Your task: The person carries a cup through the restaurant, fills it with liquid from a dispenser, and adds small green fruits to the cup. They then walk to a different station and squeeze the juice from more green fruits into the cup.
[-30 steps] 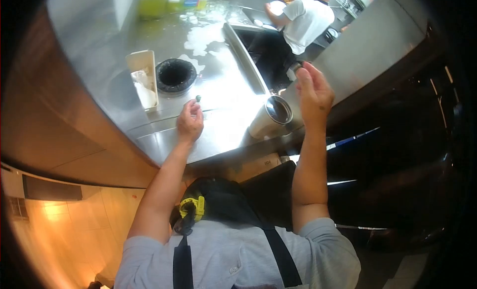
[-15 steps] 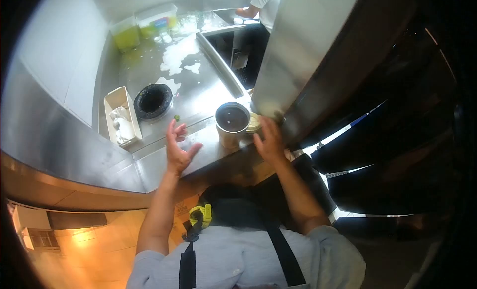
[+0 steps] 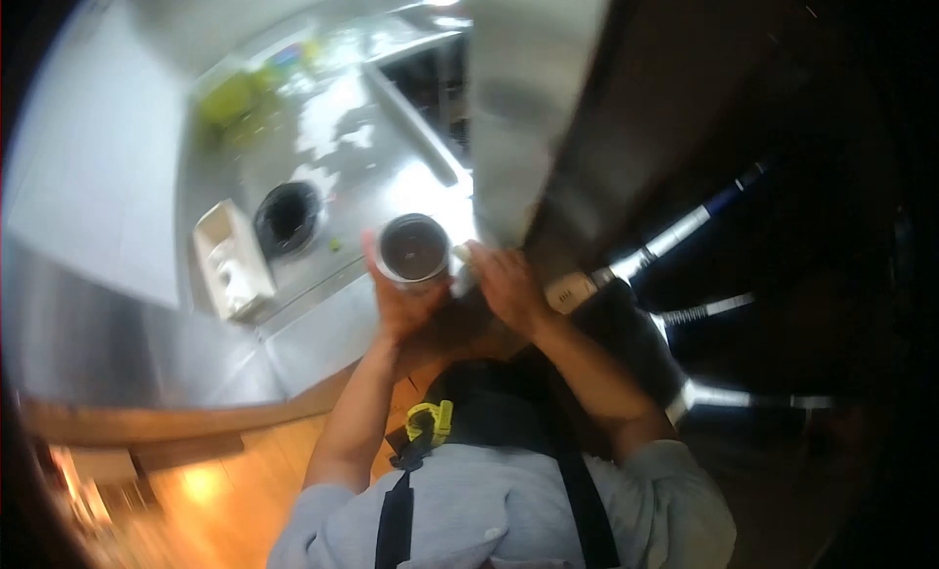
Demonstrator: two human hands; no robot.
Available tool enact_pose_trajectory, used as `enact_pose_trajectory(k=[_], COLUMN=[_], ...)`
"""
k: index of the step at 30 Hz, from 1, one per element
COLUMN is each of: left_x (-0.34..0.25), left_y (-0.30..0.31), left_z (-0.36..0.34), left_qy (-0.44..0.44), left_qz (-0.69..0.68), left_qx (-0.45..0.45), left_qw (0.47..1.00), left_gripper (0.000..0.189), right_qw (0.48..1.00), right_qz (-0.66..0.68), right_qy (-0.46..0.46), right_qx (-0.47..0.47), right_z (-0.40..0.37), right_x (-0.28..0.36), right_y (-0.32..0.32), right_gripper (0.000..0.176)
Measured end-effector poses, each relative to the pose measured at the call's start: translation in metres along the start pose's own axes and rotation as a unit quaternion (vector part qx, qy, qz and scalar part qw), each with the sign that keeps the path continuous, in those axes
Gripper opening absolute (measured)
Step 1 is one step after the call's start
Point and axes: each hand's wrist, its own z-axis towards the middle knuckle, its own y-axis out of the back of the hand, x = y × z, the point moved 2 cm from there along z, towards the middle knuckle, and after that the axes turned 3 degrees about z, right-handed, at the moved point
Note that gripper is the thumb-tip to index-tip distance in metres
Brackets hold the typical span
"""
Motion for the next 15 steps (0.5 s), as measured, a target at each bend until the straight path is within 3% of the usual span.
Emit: enact_pose_trajectory(k=[1,2,4,6,9,11,14,15], left_x=[0.009,0.004,0.022,0.000,-0.013,-0.013,-0.047,-0.060], left_y=[0.004,0.006,0.002,0.005,0.009,0.001,0.005,-0.003], left_z=[-0.003,-0.004,-0.008,-0.002,-0.002,-0.006,-0.011,-0.017], left_qy=[-0.007,-0.025,-0.033,-0.042,-0.026,0.002,-0.061,-0.033], left_qz=[0.013,0.106,0.087,0.065,0.084,-0.005,0.107,0.006], left_qx=[0.043,-0.015,-0.042,-0.044,-0.039,-0.043,0.001,-0.012], left_qw=[0.999,0.994,0.995,0.996,0.995,0.999,0.992,0.999], left_gripper=[0.128,0.124,0.127,0.129,0.124,0.125,0.114,0.116], right_qw=[1.000,0.998,0.993,0.985,0.945,0.924,0.876,0.861], right_qz=[-0.001,-0.014,-0.040,-0.054,-0.057,-0.077,-0.122,-0.154], right_qy=[0.003,0.002,-0.114,-0.160,-0.322,-0.373,-0.466,-0.484], right_qx=[-0.030,-0.059,-0.017,-0.024,0.010,-0.005,-0.017,-0.034], right_z=[-0.008,-0.019,-0.048,-0.077,-0.139,-0.188,-0.295,-0.333], right_x=[0.013,0.022,0.033,0.042,0.028,0.011,-0.017,-0.023], right_y=[0.013,0.027,0.051,0.070,0.076,0.086,0.098,0.105], right_gripper=[0.048,0.049,0.053,0.056,0.054,0.051,0.049,0.048])
